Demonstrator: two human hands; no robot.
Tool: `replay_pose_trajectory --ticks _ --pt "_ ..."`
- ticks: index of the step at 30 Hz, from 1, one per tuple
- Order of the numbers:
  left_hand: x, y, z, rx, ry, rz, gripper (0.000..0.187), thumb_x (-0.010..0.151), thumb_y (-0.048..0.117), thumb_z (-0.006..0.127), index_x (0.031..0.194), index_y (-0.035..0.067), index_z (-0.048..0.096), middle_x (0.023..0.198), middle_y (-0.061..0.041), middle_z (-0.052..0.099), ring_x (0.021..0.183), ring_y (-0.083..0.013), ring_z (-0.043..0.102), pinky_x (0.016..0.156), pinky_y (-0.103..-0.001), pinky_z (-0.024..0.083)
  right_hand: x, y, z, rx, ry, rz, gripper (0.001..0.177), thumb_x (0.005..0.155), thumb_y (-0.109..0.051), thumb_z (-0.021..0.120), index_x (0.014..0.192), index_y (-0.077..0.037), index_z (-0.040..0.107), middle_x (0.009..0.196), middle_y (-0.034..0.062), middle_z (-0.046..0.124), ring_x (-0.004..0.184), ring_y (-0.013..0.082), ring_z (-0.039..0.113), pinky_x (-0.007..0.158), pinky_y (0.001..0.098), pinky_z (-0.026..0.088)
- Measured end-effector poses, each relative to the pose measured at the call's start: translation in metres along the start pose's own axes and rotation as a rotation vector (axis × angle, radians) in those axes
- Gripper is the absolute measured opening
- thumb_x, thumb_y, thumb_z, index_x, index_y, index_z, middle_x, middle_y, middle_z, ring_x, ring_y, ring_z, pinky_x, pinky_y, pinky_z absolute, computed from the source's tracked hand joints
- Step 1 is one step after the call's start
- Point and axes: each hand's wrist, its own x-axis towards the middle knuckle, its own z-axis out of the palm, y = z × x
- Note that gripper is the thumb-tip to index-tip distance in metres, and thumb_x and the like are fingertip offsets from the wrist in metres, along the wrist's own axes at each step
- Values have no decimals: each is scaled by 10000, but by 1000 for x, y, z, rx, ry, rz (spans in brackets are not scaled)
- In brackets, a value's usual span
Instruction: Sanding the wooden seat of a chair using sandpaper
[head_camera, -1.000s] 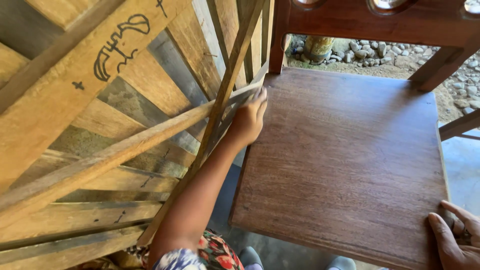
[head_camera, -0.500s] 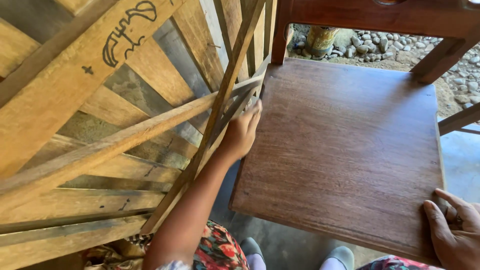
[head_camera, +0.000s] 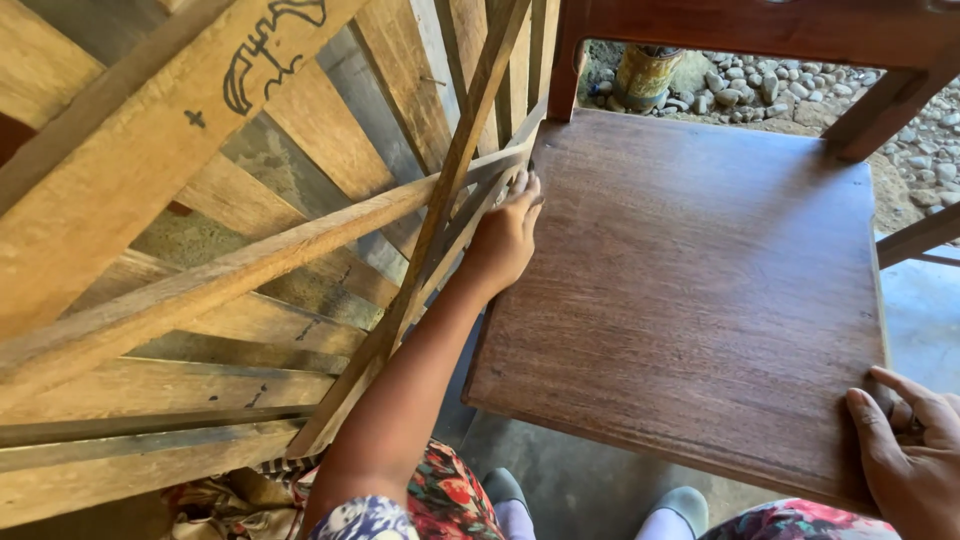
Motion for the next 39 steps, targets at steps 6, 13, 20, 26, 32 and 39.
replay_pose_trajectory --ticks 6,13,20,26,32,39 --pt "39 -35 29 -82 -28 -93 422 1072 119 441 1420 -109 516 1564 -328 372 1394 -376 529 1124 -361 527 0 -4 0 39 -10 11 353 1134 102 690 1450 245 626 926 305 596 610 357 608 526 414 553" --pt "4 -16 3 -117 2 -167 412 1058 161 481 1400 -45 582 1356 -196 679 1078 -310 733 914 -362 595 1 -2 -2 -24 8 -26 340 1123 83 736 1418 236 668 1015 271 530 640 327 555 547 405 523" --pt "51 -56 33 -112 8 -195 434 1063 226 439 1293 -94 621 1091 -259 761 830 -349 741 763 -419 579 0 -7 -2 15 -18 -4 343 1134 110 699 1439 255 635 925 321 613 633 370 619 556 426 566" --pt "-22 2 -13 -100 -26 27 423 1045 69 517 1425 -116 525 1525 -313 464 1473 -352 428 1179 -397 441 4 10 5 130 -46 26 388 1135 140 638 1500 251 570 871 354 651 622 389 626 519 422 530" --pt "42 -43 30 -150 -10 -48 431 1054 127 491 1440 -57 546 1605 -227 415 1506 -292 408 1190 -370 407 -1 -12 -3 -43 -35 22 339 1133 62 702 1421 231 649 1052 313 564 649 400 639 568 462 604" --pt "-96 34 -55 -310 -98 -125 487 1113 284 389 1547 67 425 1625 -231 358 1479 -329 444 1190 -347 438 -2 4 1 16 -59 15 425 1132 87 671 1520 236 583 1067 428 644 698 502 678 625 538 611"
